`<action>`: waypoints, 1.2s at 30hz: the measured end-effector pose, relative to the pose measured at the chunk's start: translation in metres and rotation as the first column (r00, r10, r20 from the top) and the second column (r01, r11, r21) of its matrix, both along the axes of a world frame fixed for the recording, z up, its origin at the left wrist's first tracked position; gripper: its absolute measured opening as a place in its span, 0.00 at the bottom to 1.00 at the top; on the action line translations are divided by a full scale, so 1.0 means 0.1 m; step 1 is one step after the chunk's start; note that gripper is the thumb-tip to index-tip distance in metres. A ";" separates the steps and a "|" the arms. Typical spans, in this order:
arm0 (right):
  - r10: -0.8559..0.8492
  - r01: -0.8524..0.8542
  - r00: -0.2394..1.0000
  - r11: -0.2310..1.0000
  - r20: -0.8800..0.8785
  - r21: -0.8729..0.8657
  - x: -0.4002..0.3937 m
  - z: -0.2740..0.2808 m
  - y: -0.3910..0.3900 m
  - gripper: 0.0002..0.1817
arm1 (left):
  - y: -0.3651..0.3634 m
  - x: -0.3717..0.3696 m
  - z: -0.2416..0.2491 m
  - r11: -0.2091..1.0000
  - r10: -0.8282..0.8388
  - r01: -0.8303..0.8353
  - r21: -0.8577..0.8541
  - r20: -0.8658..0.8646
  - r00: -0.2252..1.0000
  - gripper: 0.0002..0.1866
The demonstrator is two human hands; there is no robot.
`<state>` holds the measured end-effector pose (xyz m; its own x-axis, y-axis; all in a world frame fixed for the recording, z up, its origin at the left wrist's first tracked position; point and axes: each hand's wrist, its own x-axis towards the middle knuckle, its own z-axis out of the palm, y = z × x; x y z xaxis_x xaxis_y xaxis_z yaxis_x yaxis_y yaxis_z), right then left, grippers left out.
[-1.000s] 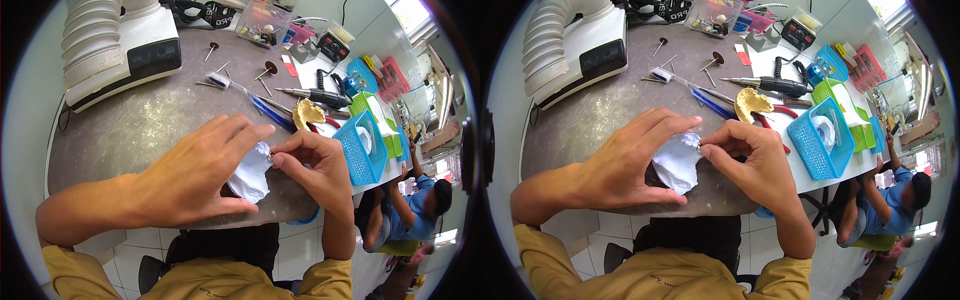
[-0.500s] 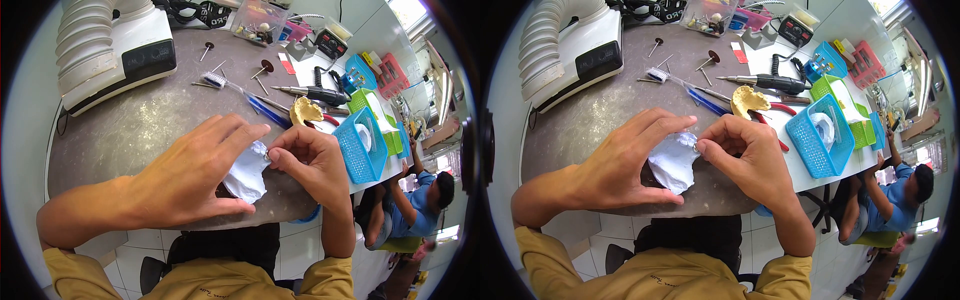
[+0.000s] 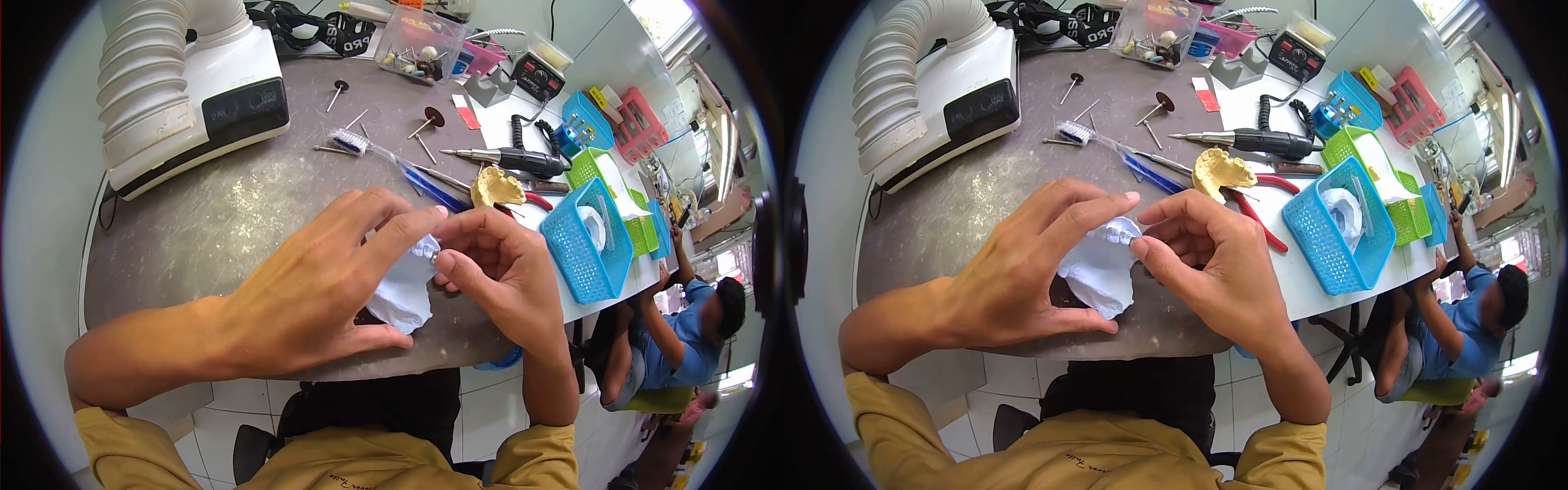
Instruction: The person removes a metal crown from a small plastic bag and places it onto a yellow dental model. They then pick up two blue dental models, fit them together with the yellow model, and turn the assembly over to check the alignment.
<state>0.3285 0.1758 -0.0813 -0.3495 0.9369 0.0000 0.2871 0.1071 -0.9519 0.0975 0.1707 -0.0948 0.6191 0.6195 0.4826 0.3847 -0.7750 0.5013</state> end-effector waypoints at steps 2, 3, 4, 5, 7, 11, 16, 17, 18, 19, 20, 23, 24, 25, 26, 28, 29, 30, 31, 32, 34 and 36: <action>-0.003 0.001 0.999 1.000 -0.045 -0.030 -0.03 0.00 0.00 0.12 | 0.00 0.00 0.01 1.000 -0.010 0.010 0.029 0.016 1.000 0.56; 0.000 -0.011 0.993 0.996 -0.119 -0.093 -0.04 -0.01 0.00 0.13 | 0.00 0.00 0.01 0.998 -0.008 0.007 0.057 0.019 1.000 0.57; -0.001 -0.029 0.981 0.988 -0.193 -0.154 -0.05 -0.02 -0.01 0.14 | 0.00 0.00 0.01 0.996 -0.006 0.004 0.086 0.021 1.000 0.57; 0.000 -0.030 0.980 0.988 -0.197 -0.149 -0.05 -0.02 0.00 0.14 | 0.00 0.00 0.01 0.996 -0.005 0.004 0.091 0.018 1.000 0.57; -0.009 -0.010 0.978 0.996 -0.209 -0.092 -0.05 -0.04 0.00 0.15 | 0.00 0.00 0.01 0.995 0.011 -0.011 0.099 -0.003 1.000 0.57; -0.039 0.038 0.984 0.999 -0.174 -0.007 -0.07 -0.07 -0.03 0.16 | -0.01 0.01 0.05 1.000 -0.013 0.012 0.014 0.070 0.997 0.53; -0.055 0.086 0.993 0.937 -0.102 0.338 -0.05 -0.12 -0.07 0.20 | 0.01 0.00 0.03 0.987 0.080 -0.066 -0.148 0.089 0.993 0.35; -0.055 0.087 0.993 0.938 -0.105 0.337 -0.05 -0.11 -0.07 0.20 | 0.01 -0.01 0.03 0.987 0.080 -0.066 -0.149 0.085 0.993 0.35; -0.019 0.037 0.999 0.907 -0.047 0.419 -0.05 -0.09 -0.08 0.21 | 0.00 -0.01 0.03 0.981 0.092 -0.072 -0.179 0.106 0.990 0.32; 0.011 -0.017 1.000 0.868 0.015 0.496 -0.05 -0.07 -0.08 0.21 | 0.00 -0.01 0.03 0.975 0.104 -0.076 -0.208 0.127 0.986 0.28; 0.010 -0.015 1.000 0.869 0.012 0.495 -0.05 -0.08 -0.08 0.21 | 0.01 0.00 0.03 0.975 0.104 -0.076 -0.209 0.125 0.987 0.28; 0.018 -0.040 0.999 0.794 0.043 0.607 -0.05 -0.10 -0.06 0.23 | 0.03 0.01 0.03 0.995 0.095 -0.089 -0.048 0.151 0.984 0.25; 0.013 -0.036 0.999 0.750 0.039 0.660 -0.05 -0.11 -0.04 0.23 | 0.03 0.01 0.03 0.993 0.107 -0.112 0.026 0.154 0.982 0.25; 0.008 -0.031 0.999 0.703 0.035 0.710 -0.05 -0.12 -0.03 0.24 | 0.03 0.01 0.03 0.986 0.118 -0.135 0.099 0.158 0.980 0.24; 0.008 -0.030 0.999 0.704 0.033 0.710 -0.05 -0.12 -0.03 0.24 | 0.03 0.01 0.03 0.986 0.119 -0.135 0.098 0.157 0.980 0.24; 0.000 -0.051 0.998 0.653 0.067 0.756 -0.04 -0.12 -0.04 0.25 | 0.04 0.00 0.02 0.980 0.110 -0.133 0.149 0.155 0.982 0.25; -0.001 -0.050 0.998 0.654 0.066 0.755 -0.03 -0.12 -0.04 0.25 | 0.04 0.01 0.02 0.980 0.109 -0.132 0.148 0.154 0.982 0.25; -0.008 -0.052 0.997 0.633 0.074 0.772 -0.03 -0.12 -0.05 0.26 | 0.04 0.01 0.02 0.976 0.097 -0.124 0.176 0.154 0.983 0.25; -0.016 -0.055 0.997 0.611 0.082 0.789 -0.03 -0.12 -0.06 0.26 | 0.05 0.01 0.03 0.972 0.086 -0.117 0.206 0.154 0.984 0.25; -0.018 -0.053 0.997 0.611 0.081 0.790 -0.03 -0.11 -0.07 0.26 | 0.06 0.01 0.02 0.972 0.085 -0.115 0.206 0.153 0.985 0.25; -0.040 -0.065 0.993 0.581 0.109 0.811 -0.03 -0.09 -0.09 0.26 | 0.08 0.00 0.01 0.959 0.051 -0.089 0.269 0.145 0.988 0.25; -0.042 -0.064 0.994 0.558 0.105 0.828 -0.04 -0.08 -0.09 0.26 | 0.10 -0.02 0.01 0.952 0.034 -0.075 0.297 0.141 0.989 0.26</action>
<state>0.3245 0.1666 -0.0893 -0.4069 0.5372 0.7388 0.3668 0.8368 -0.4065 0.0959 0.1803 -0.0942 0.5060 0.4636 0.7274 0.3764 -0.8774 0.2973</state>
